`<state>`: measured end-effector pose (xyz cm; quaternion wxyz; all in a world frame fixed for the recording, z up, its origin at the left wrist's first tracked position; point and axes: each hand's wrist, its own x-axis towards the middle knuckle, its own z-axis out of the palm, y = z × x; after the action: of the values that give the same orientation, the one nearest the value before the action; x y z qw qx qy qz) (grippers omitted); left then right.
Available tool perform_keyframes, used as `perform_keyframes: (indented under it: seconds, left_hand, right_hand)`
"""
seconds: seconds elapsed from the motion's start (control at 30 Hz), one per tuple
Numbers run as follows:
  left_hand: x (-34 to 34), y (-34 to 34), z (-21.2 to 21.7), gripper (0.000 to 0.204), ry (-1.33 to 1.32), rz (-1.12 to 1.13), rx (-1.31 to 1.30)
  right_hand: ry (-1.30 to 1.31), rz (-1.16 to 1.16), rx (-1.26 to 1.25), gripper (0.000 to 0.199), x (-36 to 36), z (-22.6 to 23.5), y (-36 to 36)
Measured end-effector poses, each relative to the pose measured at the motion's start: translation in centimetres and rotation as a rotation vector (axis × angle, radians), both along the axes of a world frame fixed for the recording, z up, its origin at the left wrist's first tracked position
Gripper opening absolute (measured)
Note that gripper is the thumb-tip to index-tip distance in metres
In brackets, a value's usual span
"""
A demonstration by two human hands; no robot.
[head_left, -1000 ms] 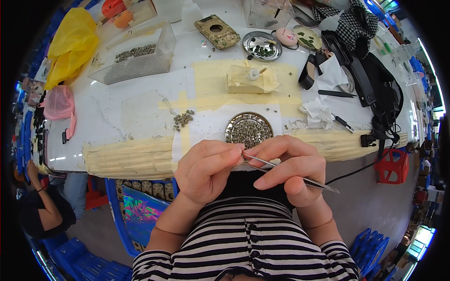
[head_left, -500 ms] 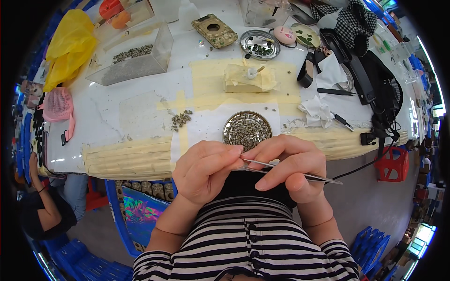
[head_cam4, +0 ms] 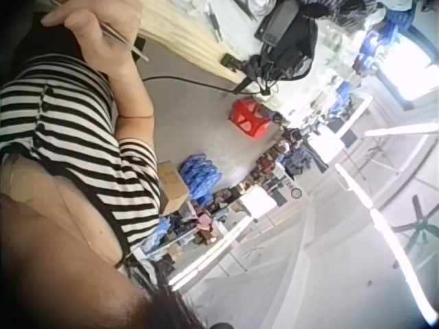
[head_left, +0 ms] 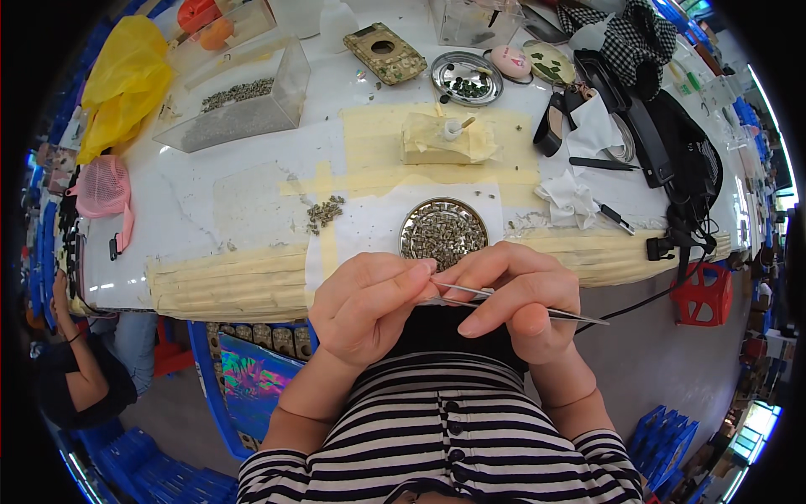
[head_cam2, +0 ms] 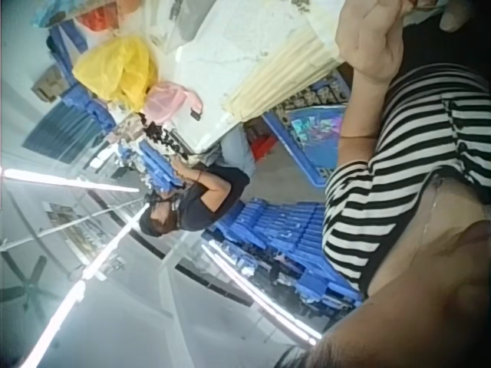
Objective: Assembling small toy components using tweezers at a workbench.
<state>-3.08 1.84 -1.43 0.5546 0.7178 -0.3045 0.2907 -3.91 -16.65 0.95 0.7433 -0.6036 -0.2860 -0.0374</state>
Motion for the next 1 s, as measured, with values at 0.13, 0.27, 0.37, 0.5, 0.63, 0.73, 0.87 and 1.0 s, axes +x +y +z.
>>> perform_keyframes:
  seconds: [0.13, 0.27, 0.37, 0.5, 0.63, 0.73, 0.87, 1.0]
  left_hand:
    - [0.01, 0.03, 0.03, 0.026, -0.006, -0.004, -0.001]
    - [0.05, 0.08, -0.06, 0.026, -0.019, 0.008, 0.007]
    - [0.05, 0.02, -0.09, 0.025, -0.021, 0.012, -0.001]
    - [0.03, 0.12, -0.05, 0.021, -0.007, -0.006, 0.003]
    - [0.22, 0.26, 0.19, 0.022, 0.083, -0.081, -0.081]
    - [0.15, 0.56, 0.15, 0.020, 0.167, -0.144, -0.124]
    - [0.24, 0.76, 0.13, 0.019, 0.194, -0.191, -0.147]
    - [0.32, 0.83, 0.13, 0.018, 0.194, -0.205, -0.147]
  right_hand:
    - [0.025, 0.011, 0.060, 0.042, -0.06, -0.24, 0.32]
    - [0.062, 0.028, 0.098, 0.044, -0.08, -0.44, 0.49]
    - [0.078, 0.030, 0.114, 0.045, -0.13, -0.66, 0.60]
    - [0.103, 0.050, 0.134, 0.046, -0.10, -0.80, 0.64]
    - [0.063, 0.039, 0.102, 0.045, 0.03, -0.28, 0.80]
    - [-0.013, 0.034, 0.023, 0.046, 0.27, -0.12, 0.46]
    - [-0.023, 0.047, 0.005, 0.047, 0.32, 0.02, 0.37]
    - [-0.059, 0.049, -0.026, 0.046, 0.42, 0.19, 0.30]
